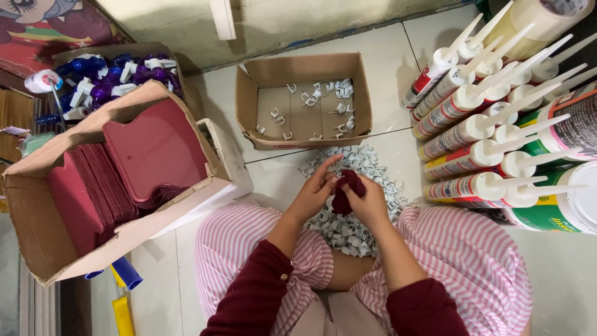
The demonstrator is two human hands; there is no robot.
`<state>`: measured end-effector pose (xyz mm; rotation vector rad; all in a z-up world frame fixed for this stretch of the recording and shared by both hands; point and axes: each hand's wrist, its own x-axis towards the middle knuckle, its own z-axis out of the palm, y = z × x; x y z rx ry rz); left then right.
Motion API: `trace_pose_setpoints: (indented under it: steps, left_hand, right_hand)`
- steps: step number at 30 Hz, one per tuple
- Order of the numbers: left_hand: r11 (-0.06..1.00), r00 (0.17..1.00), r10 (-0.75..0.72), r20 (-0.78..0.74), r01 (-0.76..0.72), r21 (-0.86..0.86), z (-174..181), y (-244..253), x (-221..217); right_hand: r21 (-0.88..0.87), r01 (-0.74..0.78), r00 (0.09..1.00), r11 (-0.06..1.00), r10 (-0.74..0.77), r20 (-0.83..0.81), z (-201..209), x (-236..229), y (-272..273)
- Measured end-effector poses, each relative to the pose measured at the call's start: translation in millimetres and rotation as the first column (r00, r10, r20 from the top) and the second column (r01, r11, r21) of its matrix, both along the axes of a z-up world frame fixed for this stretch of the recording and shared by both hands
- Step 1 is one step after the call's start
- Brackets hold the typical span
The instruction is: The person sits on the floor and assembles small white plastic hooks with metal screws using a red cloth to hold the parts. They pick up the components from a pile on the floor and place the assembled items into a cardboard box.
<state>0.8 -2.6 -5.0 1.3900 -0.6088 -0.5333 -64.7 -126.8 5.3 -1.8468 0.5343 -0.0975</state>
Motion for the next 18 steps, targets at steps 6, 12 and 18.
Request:
trace_pose_setpoints:
  steps: [6,12,18]
  left_hand:
    - [0.998,0.998,0.044,-0.035,-0.045,-0.037,6.2,-2.0,-2.0]
    - [0.999,0.996,0.005,0.086,-0.008,0.039,14.7,1.4,-3.4]
    - [0.99,0.98,-0.032,0.198,0.004,0.141,13.1,5.4,-8.6]
  right_hand:
    - [0.265,0.115,0.993,0.957,-0.11,-0.033,3.8,1.2,-0.2]
    - [0.34,0.082,0.989,0.937,-0.033,-0.148,29.7,-0.2,-1.1]
    - [0.096,-0.021,0.984,0.995,0.037,-0.171,-3.7,0.3,-12.9]
